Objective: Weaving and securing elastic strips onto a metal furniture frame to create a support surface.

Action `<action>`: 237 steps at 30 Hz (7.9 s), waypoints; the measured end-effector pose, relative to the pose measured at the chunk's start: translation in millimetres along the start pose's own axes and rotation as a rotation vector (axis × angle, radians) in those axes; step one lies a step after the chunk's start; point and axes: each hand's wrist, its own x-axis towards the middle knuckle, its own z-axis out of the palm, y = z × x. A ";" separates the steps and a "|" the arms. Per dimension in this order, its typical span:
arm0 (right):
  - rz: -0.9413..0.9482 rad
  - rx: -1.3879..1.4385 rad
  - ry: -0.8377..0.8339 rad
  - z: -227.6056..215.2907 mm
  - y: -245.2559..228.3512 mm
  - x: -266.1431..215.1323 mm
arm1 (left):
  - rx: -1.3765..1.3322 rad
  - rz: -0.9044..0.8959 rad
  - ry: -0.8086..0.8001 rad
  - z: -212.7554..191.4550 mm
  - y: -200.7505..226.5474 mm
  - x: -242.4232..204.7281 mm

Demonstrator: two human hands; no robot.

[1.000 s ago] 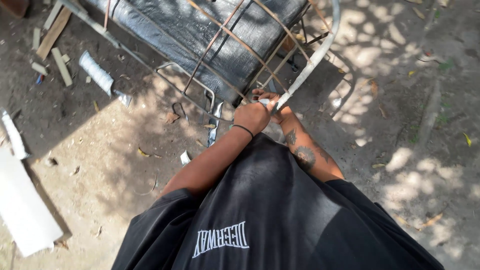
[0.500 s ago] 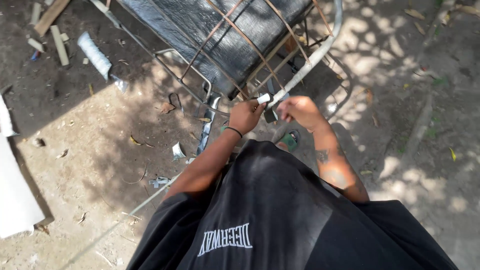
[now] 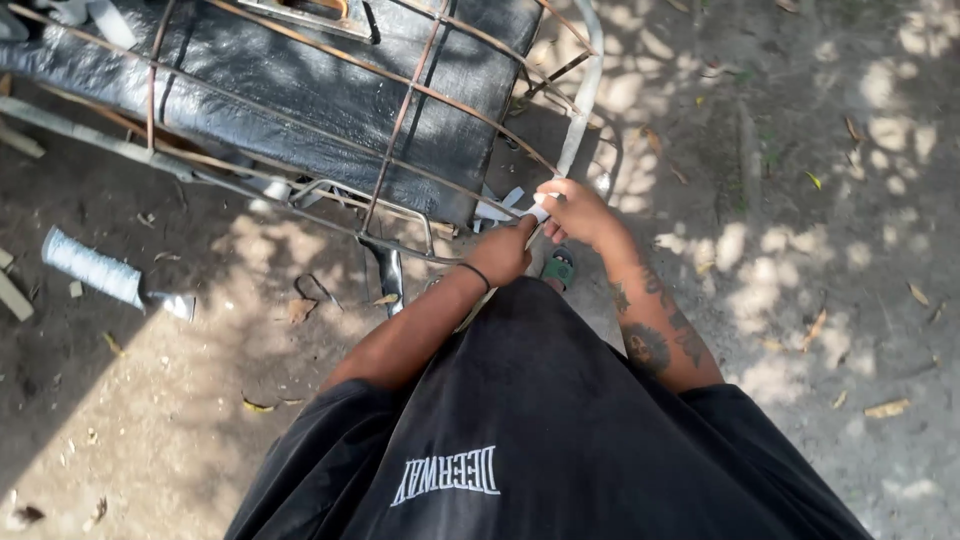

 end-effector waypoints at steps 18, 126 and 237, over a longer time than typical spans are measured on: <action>-0.204 0.116 0.080 -10.9 87.2 13.2 | -0.129 -0.034 -0.035 -41.4 26.6 -15.7; -0.254 -0.075 -0.288 45.2 145.0 36.1 | 0.307 -0.186 -0.114 -30.5 13.4 -35.4; -0.078 0.411 -0.370 58.7 181.4 132.5 | -0.147 0.702 0.563 -32.3 95.3 -84.8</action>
